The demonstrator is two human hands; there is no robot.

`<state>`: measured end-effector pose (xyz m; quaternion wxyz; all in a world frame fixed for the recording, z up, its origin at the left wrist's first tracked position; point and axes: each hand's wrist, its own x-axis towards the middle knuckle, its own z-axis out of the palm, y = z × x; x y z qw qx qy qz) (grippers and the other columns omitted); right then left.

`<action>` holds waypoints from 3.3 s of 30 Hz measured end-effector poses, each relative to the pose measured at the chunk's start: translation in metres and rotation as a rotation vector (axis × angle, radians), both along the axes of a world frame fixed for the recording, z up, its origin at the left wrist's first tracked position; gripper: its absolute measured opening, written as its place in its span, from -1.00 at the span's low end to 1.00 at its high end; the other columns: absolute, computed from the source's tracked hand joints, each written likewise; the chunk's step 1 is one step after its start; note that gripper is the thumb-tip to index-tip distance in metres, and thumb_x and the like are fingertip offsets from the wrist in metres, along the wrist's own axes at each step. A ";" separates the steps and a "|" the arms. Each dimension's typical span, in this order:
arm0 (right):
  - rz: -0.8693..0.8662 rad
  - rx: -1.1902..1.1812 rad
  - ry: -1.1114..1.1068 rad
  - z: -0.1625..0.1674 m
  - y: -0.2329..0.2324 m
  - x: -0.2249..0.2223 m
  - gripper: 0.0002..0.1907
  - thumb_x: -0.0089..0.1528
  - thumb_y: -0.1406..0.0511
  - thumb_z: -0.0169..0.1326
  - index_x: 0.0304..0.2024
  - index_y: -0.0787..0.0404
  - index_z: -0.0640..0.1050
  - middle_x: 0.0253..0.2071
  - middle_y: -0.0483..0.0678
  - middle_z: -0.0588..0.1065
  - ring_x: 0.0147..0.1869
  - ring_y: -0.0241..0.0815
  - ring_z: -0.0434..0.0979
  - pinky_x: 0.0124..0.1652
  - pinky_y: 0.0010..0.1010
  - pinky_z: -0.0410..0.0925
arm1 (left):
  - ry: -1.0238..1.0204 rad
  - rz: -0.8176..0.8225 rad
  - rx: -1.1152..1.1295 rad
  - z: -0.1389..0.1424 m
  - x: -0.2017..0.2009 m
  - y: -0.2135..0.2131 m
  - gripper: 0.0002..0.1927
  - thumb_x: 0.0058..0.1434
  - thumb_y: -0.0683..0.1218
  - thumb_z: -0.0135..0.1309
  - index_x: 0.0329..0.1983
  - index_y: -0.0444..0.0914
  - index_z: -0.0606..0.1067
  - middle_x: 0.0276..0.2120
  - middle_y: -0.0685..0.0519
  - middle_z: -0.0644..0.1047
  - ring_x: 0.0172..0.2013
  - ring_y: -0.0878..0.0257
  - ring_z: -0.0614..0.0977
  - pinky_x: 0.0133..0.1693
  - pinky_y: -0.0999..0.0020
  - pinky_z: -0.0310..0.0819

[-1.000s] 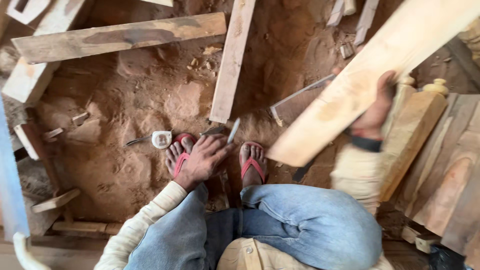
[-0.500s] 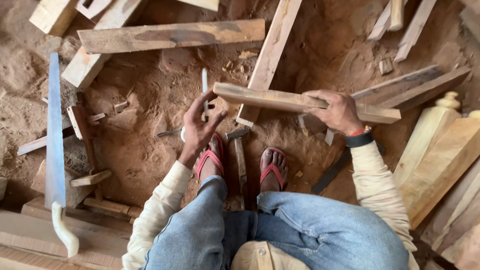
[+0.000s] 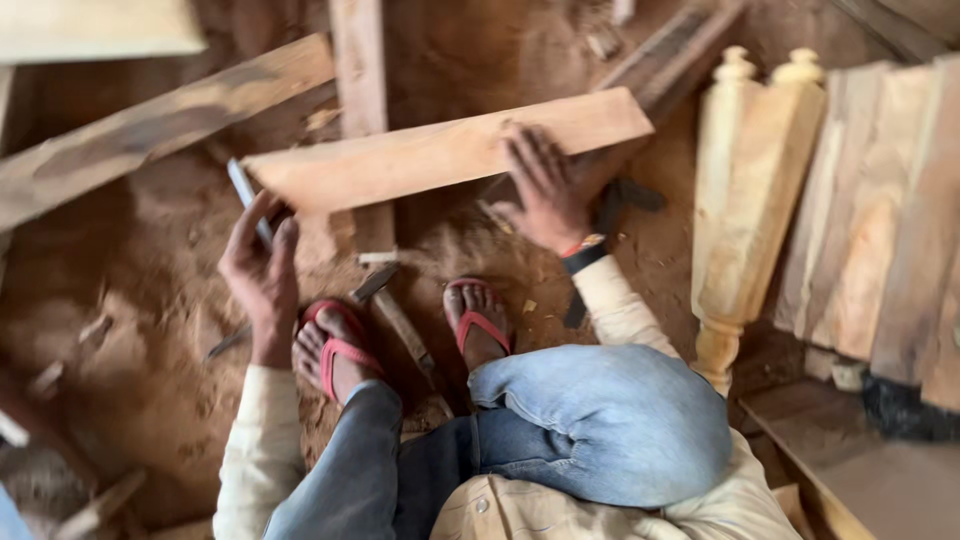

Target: The person marks a wooden plank using a try square and a pencil. They repeatedly position the square, draw lines, and adjust the plank to mark multiple sections.

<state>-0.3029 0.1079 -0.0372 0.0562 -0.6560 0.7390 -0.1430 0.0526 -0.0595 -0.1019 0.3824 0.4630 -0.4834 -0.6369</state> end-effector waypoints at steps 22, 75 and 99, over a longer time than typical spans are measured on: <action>0.197 -0.113 -0.825 -0.043 0.042 0.127 -0.74 0.44 0.38 -0.05 0.17 0.24 0.48 -0.01 0.07 0.55 0.04 0.00 0.61 0.01 -0.22 0.50 | -0.846 -0.551 -0.500 0.002 0.046 0.085 -0.52 0.09 -0.09 0.13 0.11 -0.29 0.48 0.02 -0.18 0.52 0.11 -0.13 0.47 0.14 -0.02 0.37; -0.710 -0.064 -1.360 0.035 0.026 -0.134 -0.82 0.36 0.30 0.22 -0.05 0.27 0.56 -0.42 -0.30 0.38 -0.51 -0.54 0.21 -0.54 -0.65 0.06 | -0.789 -0.214 -0.971 0.084 0.020 -0.035 -0.88 0.24 -0.09 0.33 -0.31 -0.19 0.61 -0.24 0.03 0.62 -0.22 0.04 0.61 -0.15 0.19 0.49; -0.451 0.060 -0.674 0.072 0.023 -0.151 -0.69 0.40 0.26 0.20 0.08 0.37 0.62 -0.27 0.02 0.46 -0.24 -0.25 0.33 -0.29 -0.39 0.22 | -0.921 -0.176 -1.096 0.056 0.018 -0.069 -0.55 -0.01 -0.20 0.07 0.00 -0.15 0.62 -0.06 -0.03 0.63 -0.06 0.00 0.61 -0.10 0.10 0.49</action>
